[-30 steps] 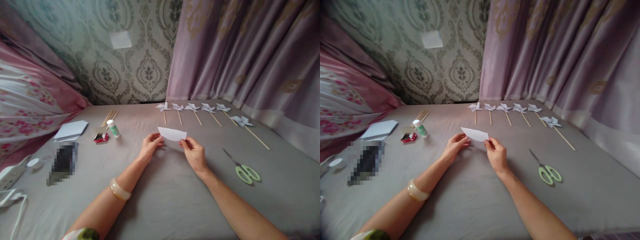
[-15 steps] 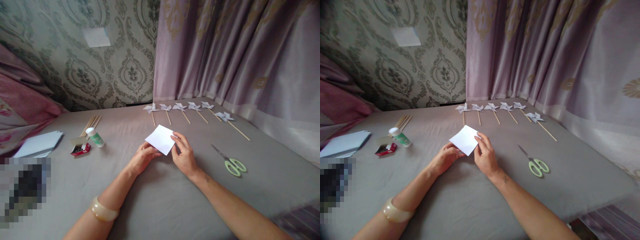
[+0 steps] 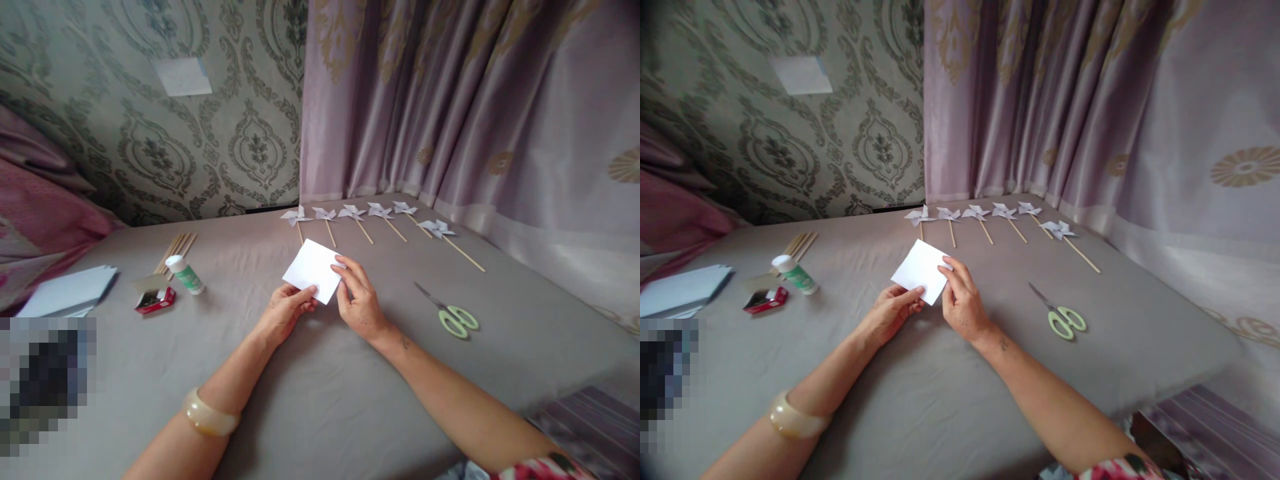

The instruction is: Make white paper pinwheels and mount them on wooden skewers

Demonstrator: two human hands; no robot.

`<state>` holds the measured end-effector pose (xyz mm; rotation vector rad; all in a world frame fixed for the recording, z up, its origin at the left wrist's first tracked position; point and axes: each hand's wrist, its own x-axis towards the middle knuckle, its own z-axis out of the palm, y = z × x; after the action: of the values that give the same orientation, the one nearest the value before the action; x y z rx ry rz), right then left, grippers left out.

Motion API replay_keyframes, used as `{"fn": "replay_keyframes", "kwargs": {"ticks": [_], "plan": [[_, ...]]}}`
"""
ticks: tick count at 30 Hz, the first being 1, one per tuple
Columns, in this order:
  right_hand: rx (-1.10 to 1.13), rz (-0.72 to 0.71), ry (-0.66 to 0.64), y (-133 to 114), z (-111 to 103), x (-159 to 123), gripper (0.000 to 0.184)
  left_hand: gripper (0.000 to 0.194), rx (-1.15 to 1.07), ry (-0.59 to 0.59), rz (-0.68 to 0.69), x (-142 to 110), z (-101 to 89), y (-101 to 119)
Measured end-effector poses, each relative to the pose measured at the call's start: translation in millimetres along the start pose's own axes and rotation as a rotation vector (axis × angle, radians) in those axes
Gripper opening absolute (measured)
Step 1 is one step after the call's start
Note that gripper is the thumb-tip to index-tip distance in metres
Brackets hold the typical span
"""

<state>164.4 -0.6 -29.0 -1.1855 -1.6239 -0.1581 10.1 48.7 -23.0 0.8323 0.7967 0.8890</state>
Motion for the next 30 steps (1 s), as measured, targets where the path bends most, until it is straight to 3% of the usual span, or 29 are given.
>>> {"fn": "replay_keyframes", "kwargs": {"ticks": [5,8,13,17,19,24,30], "plan": [[0.031,0.147,-0.1,0.4,-9.3,4.9,0.039,0.023,-0.026,0.189,0.079,4.5,-2.6,2.4],[-0.042,0.315,-0.186,10.5,-32.2,10.7,0.026,0.022,-0.029,0.244,0.089,6.4,-5.3,6.1],[-0.286,0.56,-0.345,46.8,-107.3,2.4,0.019,0.019,-0.059,0.297,0.09,6.3,-3.3,9.0],[-0.64,0.67,-0.474,72.8,-169.6,-25.0,0.021,0.02,-0.112,0.296,0.097,5.9,-3.3,8.0],[-0.646,0.686,-0.559,82.4,-189.1,-39.8,0.029,0.022,-0.146,0.289,0.105,6.8,-5.6,7.3],[-0.579,0.737,-0.596,101.8,-202.1,-64.8,0.039,0.025,-0.213,0.284,0.135,9.1,-11.7,5.5],[-0.617,0.812,-0.594,112.0,-204.2,-71.3,0.04,0.025,-0.231,0.267,0.155,9.3,-14.6,4.7]]}}
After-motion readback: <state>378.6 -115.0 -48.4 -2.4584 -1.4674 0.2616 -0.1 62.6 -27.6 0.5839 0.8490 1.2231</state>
